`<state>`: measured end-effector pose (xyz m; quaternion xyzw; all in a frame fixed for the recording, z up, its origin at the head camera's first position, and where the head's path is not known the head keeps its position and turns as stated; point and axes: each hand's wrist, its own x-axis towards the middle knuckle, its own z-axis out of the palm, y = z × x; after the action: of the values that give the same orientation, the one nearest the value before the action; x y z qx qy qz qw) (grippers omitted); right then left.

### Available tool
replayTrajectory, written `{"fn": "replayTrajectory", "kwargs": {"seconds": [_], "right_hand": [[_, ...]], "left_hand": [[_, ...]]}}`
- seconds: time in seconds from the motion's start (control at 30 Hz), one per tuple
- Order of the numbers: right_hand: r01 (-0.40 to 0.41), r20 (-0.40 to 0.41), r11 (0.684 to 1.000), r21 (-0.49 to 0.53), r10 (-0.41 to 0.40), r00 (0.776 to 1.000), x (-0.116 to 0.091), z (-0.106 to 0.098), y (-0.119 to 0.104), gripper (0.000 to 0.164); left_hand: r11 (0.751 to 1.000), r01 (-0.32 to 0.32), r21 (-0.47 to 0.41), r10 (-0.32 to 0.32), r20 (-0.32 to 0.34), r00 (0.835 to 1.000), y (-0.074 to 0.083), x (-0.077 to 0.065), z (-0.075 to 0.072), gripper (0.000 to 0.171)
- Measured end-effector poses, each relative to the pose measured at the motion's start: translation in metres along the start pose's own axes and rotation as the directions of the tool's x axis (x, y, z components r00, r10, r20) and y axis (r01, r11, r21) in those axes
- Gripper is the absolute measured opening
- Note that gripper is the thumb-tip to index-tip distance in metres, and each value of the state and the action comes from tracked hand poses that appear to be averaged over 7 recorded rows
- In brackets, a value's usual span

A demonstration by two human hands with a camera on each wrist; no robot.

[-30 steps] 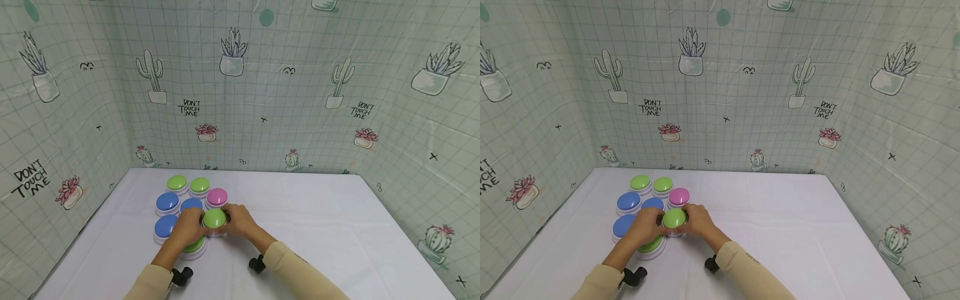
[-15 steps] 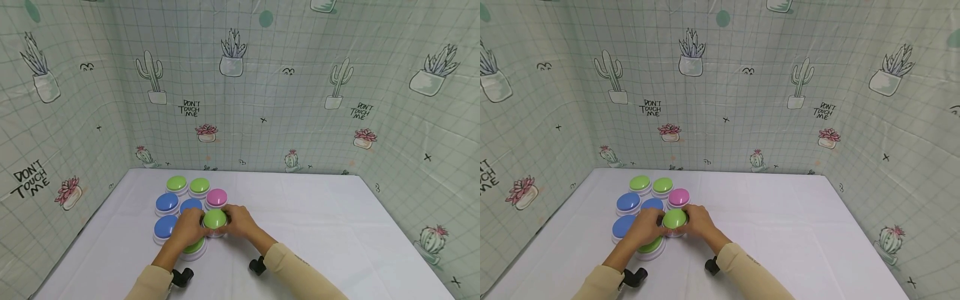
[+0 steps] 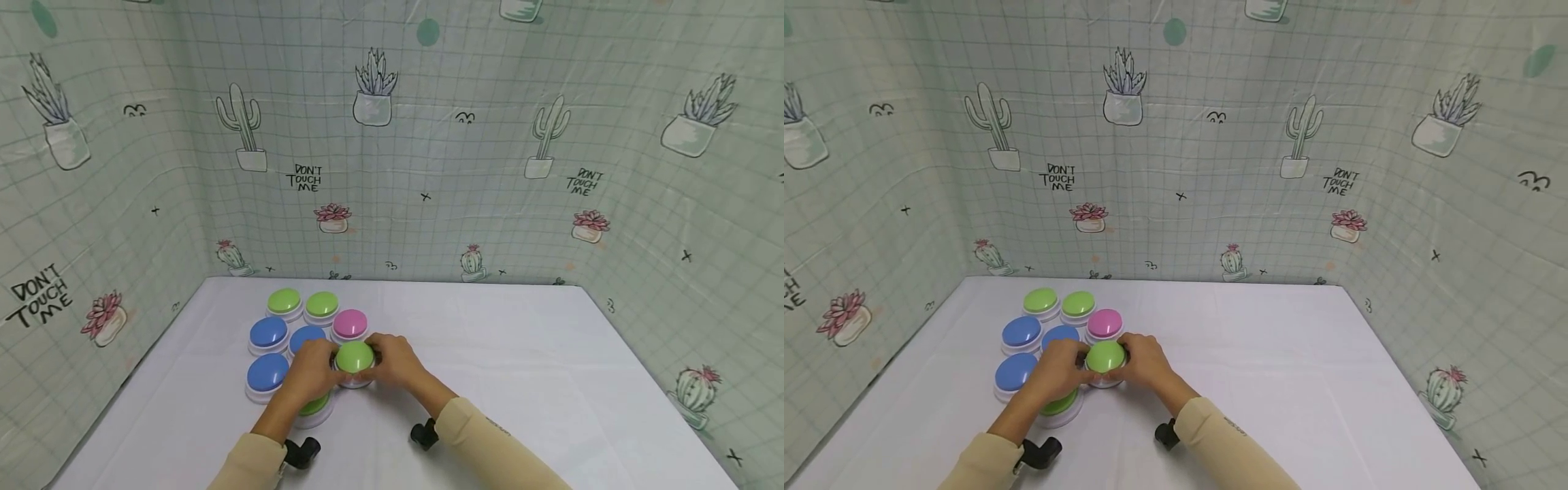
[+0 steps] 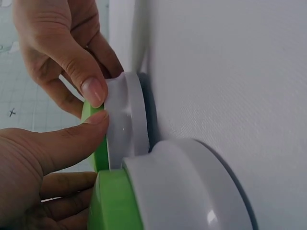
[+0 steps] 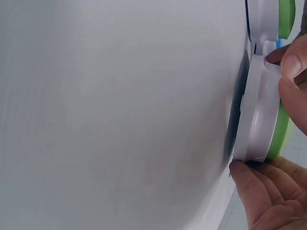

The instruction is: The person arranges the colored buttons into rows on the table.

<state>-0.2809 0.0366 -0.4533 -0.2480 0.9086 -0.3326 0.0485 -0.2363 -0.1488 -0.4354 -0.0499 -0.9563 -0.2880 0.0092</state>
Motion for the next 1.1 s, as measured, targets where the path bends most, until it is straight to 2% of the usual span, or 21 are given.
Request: {"fn": "replayTrajectory", "kwargs": {"seconds": [0.2,0.57,1.1], "right_hand": [[-0.018,-0.009,1.000,0.002,0.018,1.000,-0.001,-0.006,0.005,0.057],[-0.039,-0.028,0.999,0.013,0.039,0.999,-0.002,-0.018,0.021,0.060],[-0.055,-0.097,0.998,0.015,0.056,0.994,-0.002,-0.041,0.045,0.062]], "left_hand": [[1.000,-0.019,-0.010,0.019,-0.015,1.000,0.005,0.004,0.005,0.034],[0.998,-0.032,-0.056,0.029,-0.064,0.998,0.018,0.013,0.017,0.042],[0.975,-0.065,-0.212,0.039,-0.124,0.991,0.036,0.039,0.038,0.046]]}}
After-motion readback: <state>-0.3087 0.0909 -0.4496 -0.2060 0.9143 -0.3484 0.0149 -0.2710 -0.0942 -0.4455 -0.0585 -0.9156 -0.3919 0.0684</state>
